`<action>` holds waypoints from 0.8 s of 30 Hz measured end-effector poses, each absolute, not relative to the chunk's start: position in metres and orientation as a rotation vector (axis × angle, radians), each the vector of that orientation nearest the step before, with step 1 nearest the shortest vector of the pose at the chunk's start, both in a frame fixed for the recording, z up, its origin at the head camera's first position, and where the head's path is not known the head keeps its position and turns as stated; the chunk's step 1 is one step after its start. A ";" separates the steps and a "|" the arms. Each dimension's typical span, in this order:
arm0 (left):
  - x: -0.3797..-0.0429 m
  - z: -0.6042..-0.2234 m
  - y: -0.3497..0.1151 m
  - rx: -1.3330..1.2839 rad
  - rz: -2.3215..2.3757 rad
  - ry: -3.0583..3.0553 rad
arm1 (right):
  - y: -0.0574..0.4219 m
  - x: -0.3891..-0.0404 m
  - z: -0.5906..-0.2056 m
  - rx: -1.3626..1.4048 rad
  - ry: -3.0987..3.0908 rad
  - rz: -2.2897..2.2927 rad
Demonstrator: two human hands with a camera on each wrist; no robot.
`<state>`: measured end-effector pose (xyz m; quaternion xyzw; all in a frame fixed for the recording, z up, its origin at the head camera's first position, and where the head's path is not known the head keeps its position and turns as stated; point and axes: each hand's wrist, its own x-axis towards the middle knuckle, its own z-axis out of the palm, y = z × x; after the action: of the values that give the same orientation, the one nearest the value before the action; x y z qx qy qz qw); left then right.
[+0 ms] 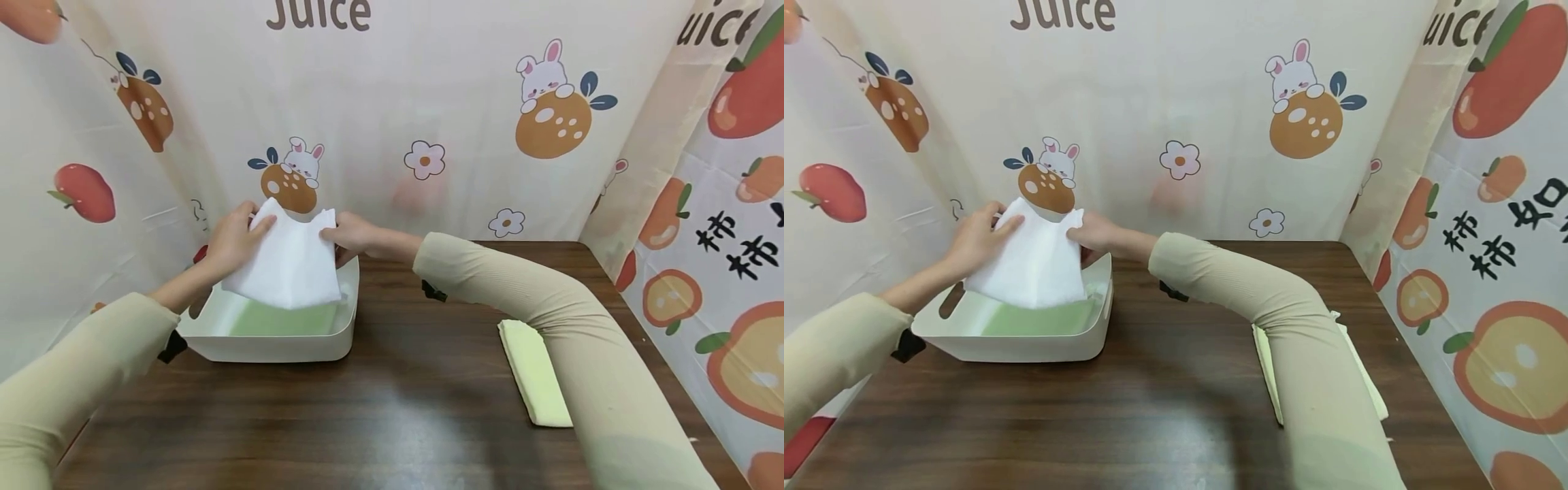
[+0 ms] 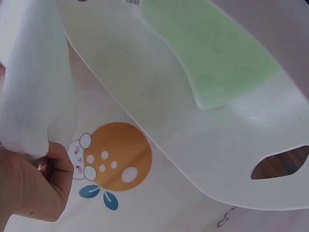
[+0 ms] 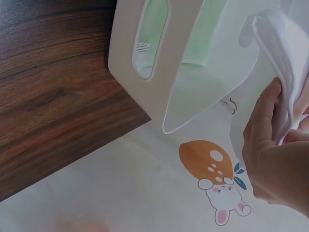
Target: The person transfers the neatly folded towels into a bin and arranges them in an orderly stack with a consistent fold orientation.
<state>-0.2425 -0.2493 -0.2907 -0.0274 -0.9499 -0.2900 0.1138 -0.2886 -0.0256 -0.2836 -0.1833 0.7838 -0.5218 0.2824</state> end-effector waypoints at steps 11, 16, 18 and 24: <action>-0.253 -0.284 -0.256 -0.148 -0.681 -2.893 | -0.034 -0.289 -0.284 -0.490 2.060 -1.354; -0.256 -0.282 -0.255 -0.117 -0.654 -2.959 | -0.035 -0.292 -0.283 -0.449 1.996 -1.359; -0.256 -0.281 -0.256 -0.097 -0.656 -2.990 | -0.035 -0.295 -0.281 -0.428 1.963 -1.359; -0.260 -0.278 -0.261 -0.077 -0.706 -3.074 | -0.038 -0.300 -0.276 -0.382 1.948 -1.287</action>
<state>-0.2601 -0.2614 -0.2781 -0.0244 -0.9743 -0.2237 -0.0064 -0.3001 -0.0378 -0.2761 -0.1495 0.7622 -0.5037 0.3781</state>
